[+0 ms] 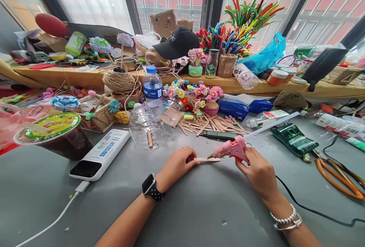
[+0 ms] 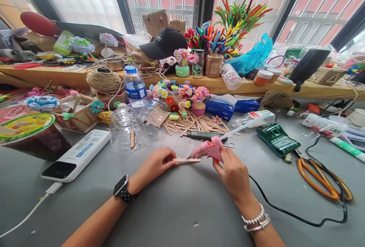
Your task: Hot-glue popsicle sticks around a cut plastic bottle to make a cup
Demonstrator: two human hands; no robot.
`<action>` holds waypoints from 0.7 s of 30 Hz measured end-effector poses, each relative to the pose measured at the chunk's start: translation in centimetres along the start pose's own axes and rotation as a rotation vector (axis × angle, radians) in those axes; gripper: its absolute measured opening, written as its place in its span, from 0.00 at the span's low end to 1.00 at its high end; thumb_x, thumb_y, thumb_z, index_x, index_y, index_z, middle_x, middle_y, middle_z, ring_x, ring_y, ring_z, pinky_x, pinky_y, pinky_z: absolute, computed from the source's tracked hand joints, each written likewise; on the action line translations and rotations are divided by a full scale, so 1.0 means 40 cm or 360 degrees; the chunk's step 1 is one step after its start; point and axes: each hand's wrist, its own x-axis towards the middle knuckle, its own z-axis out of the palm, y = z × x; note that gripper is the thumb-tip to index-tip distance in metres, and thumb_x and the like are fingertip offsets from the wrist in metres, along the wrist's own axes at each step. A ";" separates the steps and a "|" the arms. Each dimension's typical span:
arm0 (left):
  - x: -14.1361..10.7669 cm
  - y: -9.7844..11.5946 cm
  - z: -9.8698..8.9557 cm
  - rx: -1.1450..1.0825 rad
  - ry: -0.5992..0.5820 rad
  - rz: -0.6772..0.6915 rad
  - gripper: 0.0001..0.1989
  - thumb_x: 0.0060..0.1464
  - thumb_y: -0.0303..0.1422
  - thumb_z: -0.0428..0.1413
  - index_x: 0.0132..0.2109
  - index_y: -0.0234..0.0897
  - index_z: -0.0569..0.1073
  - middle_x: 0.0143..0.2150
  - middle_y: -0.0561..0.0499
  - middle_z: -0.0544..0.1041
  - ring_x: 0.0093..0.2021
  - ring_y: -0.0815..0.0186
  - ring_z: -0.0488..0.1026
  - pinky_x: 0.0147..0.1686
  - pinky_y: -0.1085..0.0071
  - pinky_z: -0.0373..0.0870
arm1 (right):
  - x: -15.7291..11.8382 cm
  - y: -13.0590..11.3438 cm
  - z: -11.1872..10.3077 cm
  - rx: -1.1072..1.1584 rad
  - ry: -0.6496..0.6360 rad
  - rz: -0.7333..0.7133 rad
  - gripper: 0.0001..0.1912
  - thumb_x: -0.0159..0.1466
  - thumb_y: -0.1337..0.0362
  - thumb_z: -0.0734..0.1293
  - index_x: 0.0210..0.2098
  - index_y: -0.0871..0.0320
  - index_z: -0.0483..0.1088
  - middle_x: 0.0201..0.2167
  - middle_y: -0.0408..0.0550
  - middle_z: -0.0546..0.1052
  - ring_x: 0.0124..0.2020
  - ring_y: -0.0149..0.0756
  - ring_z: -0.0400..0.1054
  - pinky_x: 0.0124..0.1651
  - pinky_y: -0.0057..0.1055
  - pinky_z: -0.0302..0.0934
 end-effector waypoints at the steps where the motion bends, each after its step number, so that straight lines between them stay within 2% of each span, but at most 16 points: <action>1: 0.000 0.001 -0.001 -0.0003 -0.0002 -0.0002 0.04 0.51 0.31 0.54 0.32 0.35 0.69 0.29 0.53 0.70 0.30 0.68 0.66 0.29 0.75 0.59 | -0.001 0.001 0.001 0.0002 0.0005 -0.0001 0.12 0.60 0.65 0.58 0.40 0.64 0.66 0.23 0.45 0.69 0.24 0.31 0.64 0.24 0.26 0.55; 6: -0.001 0.003 -0.001 -0.0004 0.0002 0.0002 0.04 0.50 0.31 0.54 0.32 0.35 0.69 0.29 0.53 0.70 0.29 0.68 0.66 0.29 0.74 0.59 | -0.001 0.001 0.001 0.0030 -0.0016 -0.0021 0.11 0.60 0.65 0.57 0.38 0.64 0.67 0.24 0.46 0.70 0.25 0.32 0.65 0.27 0.26 0.58; 13: 0.000 -0.004 0.001 0.0024 -0.0004 0.0015 0.04 0.51 0.31 0.54 0.32 0.35 0.69 0.29 0.53 0.70 0.29 0.68 0.66 0.28 0.74 0.60 | -0.002 0.007 0.001 -0.0050 -0.0004 -0.0017 0.11 0.60 0.65 0.56 0.36 0.64 0.67 0.22 0.45 0.69 0.22 0.31 0.63 0.23 0.26 0.54; 21: 0.000 -0.008 0.004 0.0023 0.0012 0.0034 0.04 0.51 0.31 0.54 0.32 0.35 0.69 0.29 0.53 0.70 0.29 0.69 0.65 0.28 0.74 0.59 | -0.003 0.018 -0.003 -0.0042 -0.0017 0.0013 0.12 0.60 0.65 0.57 0.39 0.64 0.67 0.24 0.46 0.70 0.23 0.32 0.64 0.24 0.26 0.54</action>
